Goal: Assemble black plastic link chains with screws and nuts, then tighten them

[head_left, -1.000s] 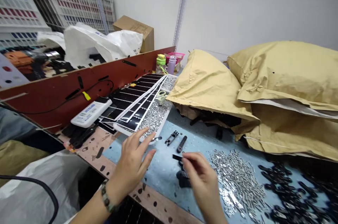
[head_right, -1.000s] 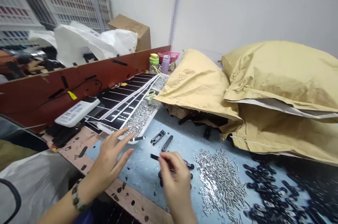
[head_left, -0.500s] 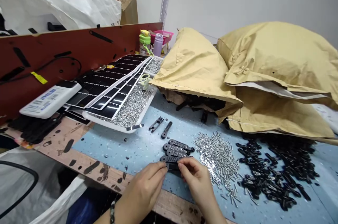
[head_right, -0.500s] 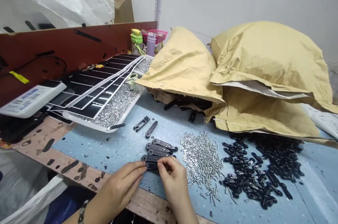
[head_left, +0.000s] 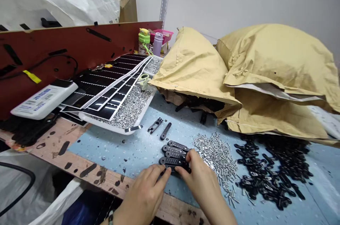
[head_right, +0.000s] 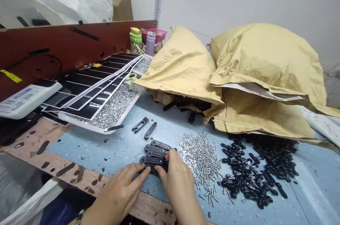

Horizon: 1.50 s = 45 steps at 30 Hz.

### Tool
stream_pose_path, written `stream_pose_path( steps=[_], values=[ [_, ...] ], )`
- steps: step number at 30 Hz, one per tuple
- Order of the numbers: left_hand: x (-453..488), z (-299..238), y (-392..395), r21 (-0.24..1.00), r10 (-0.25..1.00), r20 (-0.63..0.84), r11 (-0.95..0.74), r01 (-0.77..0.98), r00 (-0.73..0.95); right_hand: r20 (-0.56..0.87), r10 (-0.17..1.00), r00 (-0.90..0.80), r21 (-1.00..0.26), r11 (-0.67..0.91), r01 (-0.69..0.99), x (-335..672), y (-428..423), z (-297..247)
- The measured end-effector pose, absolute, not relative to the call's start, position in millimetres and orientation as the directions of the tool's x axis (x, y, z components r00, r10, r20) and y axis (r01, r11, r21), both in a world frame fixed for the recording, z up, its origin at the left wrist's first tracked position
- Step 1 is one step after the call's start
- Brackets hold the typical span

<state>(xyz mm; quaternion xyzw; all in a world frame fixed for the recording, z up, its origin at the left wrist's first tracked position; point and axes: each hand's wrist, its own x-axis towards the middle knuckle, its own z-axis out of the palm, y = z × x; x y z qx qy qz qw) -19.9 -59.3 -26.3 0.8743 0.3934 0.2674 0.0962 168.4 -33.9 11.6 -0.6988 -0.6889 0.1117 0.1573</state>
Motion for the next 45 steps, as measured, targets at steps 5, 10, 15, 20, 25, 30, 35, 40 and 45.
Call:
stream_pose_path(
  steps=[5, 10, 15, 20, 25, 30, 35, 40, 45],
  values=[
    [-23.5, -21.7, -57.1, 0.349, 0.727, 0.427, -0.681, 0.644, 0.537, 0.186, 0.957, -0.224, -0.302, 0.273, 0.913, 169.0, -15.4, 11.3],
    [-28.4, -30.4, -62.9, 0.288, 0.687, 0.487, -0.709, 0.644, 0.539, 0.249, 0.953, -0.173, -0.550, 0.286, 0.785, 140.2, -1.6, 12.8],
    [-40.3, -35.1, -64.7, 0.294, 0.721, 0.505, -0.660, 0.691, 0.474, 0.101, 0.994, -0.043, -0.900, 0.110, 0.421, 59.5, 49.0, 24.1],
    [-63.6, -23.0, -64.4, 0.450, 0.804, 0.452, -0.580, 0.679, 0.387, 0.176, 0.978, -0.113, -0.884, 0.208, 0.419, 44.2, 52.5, 21.4],
    [-69.1, -25.0, -64.2, 0.476, 0.835, 0.380, -0.546, 0.689, 0.398, 0.114, 0.992, 0.053, -0.946, 0.092, 0.309, 117.3, 1.8, 28.6],
    [-56.4, -25.8, -57.9, 0.375, 0.750, 0.407, -0.657, 0.654, 0.521, -0.185, 0.971, 0.150, -0.962, -0.210, 0.175, 150.5, -30.2, 18.3],
    [-48.9, -24.3, -55.4, 0.363, 0.742, 0.401, -0.667, 0.651, 0.537, -0.244, 0.960, 0.136, -0.940, -0.268, 0.211, 141.8, -39.8, -1.0],
    [-49.7, -26.2, -57.9, 0.346, 0.742, 0.394, -0.667, 0.660, 0.543, -0.250, 0.957, 0.149, -0.901, -0.286, 0.328, 138.3, -39.8, -4.1],
    [-51.2, -29.2, -58.5, 0.350, 0.743, 0.375, -0.668, 0.657, 0.555, -0.268, 0.950, 0.160, -0.905, -0.305, 0.295, 138.3, -38.0, -2.7]
  ],
)
